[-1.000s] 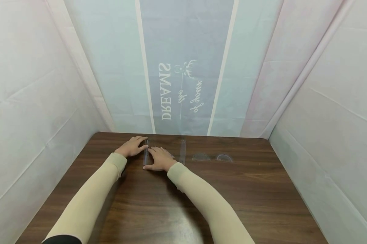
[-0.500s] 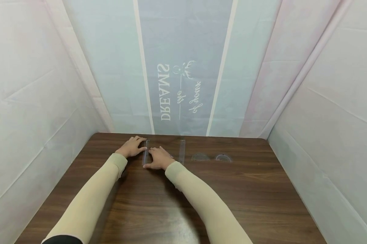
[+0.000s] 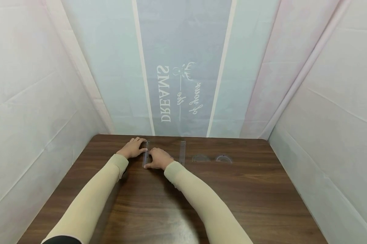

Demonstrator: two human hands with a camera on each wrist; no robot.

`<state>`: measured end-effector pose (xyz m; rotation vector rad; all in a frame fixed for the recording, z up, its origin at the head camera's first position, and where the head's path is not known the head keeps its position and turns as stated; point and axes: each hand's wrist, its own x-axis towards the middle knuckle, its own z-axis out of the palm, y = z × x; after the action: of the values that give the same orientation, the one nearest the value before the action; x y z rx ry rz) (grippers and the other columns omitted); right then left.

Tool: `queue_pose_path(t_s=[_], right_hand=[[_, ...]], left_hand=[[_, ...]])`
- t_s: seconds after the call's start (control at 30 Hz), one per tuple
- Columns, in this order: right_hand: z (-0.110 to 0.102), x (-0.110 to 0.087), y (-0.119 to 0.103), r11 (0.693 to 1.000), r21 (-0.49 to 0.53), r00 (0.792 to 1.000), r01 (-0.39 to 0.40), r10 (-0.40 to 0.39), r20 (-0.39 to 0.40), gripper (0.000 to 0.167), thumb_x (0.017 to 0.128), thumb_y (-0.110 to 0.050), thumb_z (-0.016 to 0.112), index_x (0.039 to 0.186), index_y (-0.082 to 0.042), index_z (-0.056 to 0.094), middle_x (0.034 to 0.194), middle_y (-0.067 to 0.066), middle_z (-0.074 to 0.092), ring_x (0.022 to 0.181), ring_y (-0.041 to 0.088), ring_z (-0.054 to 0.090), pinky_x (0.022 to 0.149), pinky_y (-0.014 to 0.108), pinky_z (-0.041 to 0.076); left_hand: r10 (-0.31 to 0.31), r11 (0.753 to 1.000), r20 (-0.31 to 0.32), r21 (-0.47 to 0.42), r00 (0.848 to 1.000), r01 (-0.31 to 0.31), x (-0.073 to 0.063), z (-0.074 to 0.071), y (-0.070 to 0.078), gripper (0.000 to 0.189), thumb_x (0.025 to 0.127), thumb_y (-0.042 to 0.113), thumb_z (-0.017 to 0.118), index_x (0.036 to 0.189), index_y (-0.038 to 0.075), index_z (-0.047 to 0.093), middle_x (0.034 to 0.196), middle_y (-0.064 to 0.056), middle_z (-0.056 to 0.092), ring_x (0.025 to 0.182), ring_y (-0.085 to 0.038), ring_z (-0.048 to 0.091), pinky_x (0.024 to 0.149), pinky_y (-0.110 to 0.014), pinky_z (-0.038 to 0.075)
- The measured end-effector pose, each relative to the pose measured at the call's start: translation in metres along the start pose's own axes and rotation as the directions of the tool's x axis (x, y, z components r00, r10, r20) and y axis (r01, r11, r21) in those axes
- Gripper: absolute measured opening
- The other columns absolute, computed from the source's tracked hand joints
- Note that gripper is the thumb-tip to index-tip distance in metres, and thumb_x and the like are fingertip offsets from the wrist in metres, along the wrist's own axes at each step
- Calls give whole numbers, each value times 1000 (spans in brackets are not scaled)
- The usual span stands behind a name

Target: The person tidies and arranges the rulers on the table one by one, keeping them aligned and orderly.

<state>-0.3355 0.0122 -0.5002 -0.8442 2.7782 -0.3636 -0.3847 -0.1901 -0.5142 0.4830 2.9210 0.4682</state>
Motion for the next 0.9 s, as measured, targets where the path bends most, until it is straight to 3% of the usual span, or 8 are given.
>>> queue_pose_path(t_s=[0.2, 0.37, 0.67, 0.9], right_hand=[[0, 0, -1, 1000, -23, 1000, 0, 0, -6, 79, 97, -57, 77, 155, -7, 57, 159, 12, 54, 147, 26, 52, 120, 39, 43], [1, -1, -2, 999, -51, 1000, 13, -13, 1, 79, 98, -57, 75, 154, -6, 58, 160, 14, 52, 148, 26, 51, 120, 39, 43], [3, -1, -3, 998, -69, 1000, 14, -14, -2, 78, 99, -59, 73, 155, -6, 57, 161, 14, 51, 147, 27, 51, 120, 40, 43], [5, -2, -2, 998, -62, 1000, 22, -23, -15, 76, 98, -57, 75, 152, -6, 60, 158, 14, 54, 146, 27, 53, 119, 39, 45]], left_hand=[[-2, 1000, -2, -27, 1000, 2, 4, 2, -3, 58, 111, 36, 62, 158, 6, 48, 158, -24, 45, 142, -46, 42, 117, -64, 38], [2, 998, -5, -61, 1000, -2, 0, -3, -1, 55, 109, 34, 66, 152, 2, 52, 153, -26, 48, 140, -48, 43, 116, -65, 39], [-39, 992, 12, -120, 999, 40, 2, -10, 0, 51, 109, 29, 67, 149, 1, 53, 152, -27, 48, 141, -47, 42, 117, -63, 38], [-35, 986, -59, -162, 998, 25, 3, -3, 1, 45, 108, 24, 68, 144, -1, 57, 150, -30, 48, 141, -49, 45, 115, -63, 42]])
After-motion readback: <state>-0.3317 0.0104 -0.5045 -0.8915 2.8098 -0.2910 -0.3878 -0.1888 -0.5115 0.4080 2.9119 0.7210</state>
